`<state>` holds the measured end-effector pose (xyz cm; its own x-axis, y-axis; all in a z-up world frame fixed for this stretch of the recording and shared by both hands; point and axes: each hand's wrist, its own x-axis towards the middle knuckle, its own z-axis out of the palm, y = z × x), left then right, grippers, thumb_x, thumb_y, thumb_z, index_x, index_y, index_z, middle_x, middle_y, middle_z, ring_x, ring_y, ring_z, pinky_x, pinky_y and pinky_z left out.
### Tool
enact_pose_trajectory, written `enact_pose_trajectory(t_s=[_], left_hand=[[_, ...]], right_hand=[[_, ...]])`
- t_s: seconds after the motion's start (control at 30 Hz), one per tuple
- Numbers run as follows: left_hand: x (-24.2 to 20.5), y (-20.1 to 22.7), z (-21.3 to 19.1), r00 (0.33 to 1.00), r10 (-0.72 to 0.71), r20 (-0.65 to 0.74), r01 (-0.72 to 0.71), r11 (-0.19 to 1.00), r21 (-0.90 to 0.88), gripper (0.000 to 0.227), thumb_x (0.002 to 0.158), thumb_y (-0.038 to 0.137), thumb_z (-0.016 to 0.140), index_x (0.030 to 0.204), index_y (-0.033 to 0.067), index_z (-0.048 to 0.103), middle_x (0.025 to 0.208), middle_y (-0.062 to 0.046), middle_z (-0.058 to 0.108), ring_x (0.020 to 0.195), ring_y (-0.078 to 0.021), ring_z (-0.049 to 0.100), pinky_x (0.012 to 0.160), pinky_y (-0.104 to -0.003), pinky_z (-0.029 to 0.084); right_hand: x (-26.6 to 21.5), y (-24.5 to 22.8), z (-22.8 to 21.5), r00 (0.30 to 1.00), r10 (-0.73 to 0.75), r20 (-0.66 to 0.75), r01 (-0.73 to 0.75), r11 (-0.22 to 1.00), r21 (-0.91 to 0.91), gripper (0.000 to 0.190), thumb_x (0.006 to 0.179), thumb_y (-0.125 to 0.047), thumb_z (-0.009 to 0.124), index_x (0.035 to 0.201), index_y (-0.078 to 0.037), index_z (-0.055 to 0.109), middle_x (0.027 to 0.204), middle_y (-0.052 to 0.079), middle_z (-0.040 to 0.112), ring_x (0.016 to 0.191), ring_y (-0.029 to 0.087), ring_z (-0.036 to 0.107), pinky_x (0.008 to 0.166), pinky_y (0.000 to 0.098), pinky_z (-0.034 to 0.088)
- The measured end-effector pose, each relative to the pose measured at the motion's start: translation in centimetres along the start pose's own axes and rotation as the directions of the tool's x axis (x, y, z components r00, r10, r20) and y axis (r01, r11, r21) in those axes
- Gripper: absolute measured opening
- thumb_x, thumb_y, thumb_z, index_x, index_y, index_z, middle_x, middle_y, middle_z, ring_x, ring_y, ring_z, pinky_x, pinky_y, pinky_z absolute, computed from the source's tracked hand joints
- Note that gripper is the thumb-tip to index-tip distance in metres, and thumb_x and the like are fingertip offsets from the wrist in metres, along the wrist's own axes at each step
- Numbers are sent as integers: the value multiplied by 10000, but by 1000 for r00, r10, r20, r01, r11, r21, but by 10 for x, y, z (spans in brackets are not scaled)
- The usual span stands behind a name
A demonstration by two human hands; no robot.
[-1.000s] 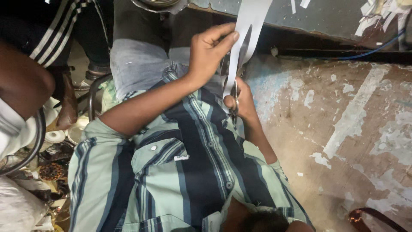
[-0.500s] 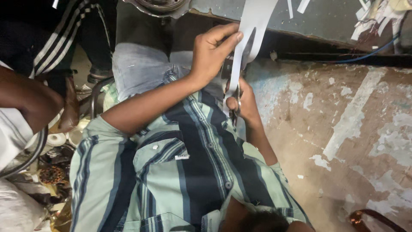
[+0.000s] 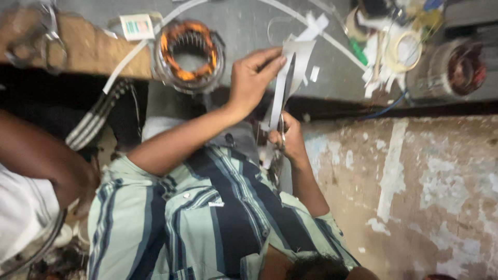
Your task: The person winds copper wire around a motor stator, using a thin tool to push the wire into slots. They cut a strip of white paper and insert it into the stator as insulation, then continue winding the wire.
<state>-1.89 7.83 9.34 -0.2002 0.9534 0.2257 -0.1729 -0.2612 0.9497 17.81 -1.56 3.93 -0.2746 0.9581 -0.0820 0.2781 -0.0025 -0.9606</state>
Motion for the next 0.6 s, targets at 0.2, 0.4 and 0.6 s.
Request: enact_pose_trajectory(t_s=[0.2,0.4,0.6], left_hand=[[55,41,-2,998,-68,13,69,992,-107,299,959,154,761,1202,-19,748,987,-31,774,835,-49,642,749,-213,551],[123,68,-10,997,80,-8,-80,977,-197,308,986,140,736,1253,-13,733,999,8,751,839,-33,620,743,-204,535],[169,69,-16,987,151,-46,-157,966,-206,292,987,115,735,1248,-15,730,1003,18,740,871,-31,626,774,-201,528]], right_hand=[[55,-22,-14,995,89,-51,-92,994,-61,282,785,-247,819,934,-42,697,768,-45,637,698,55,548,616,248,441],[137,-66,-25,993,-122,2,121,983,-136,278,796,-224,839,902,-30,670,733,-46,619,694,54,551,610,253,454],[209,-82,-27,979,-198,50,202,976,-82,192,803,-150,749,950,-44,687,749,-40,671,705,69,615,646,247,495]])
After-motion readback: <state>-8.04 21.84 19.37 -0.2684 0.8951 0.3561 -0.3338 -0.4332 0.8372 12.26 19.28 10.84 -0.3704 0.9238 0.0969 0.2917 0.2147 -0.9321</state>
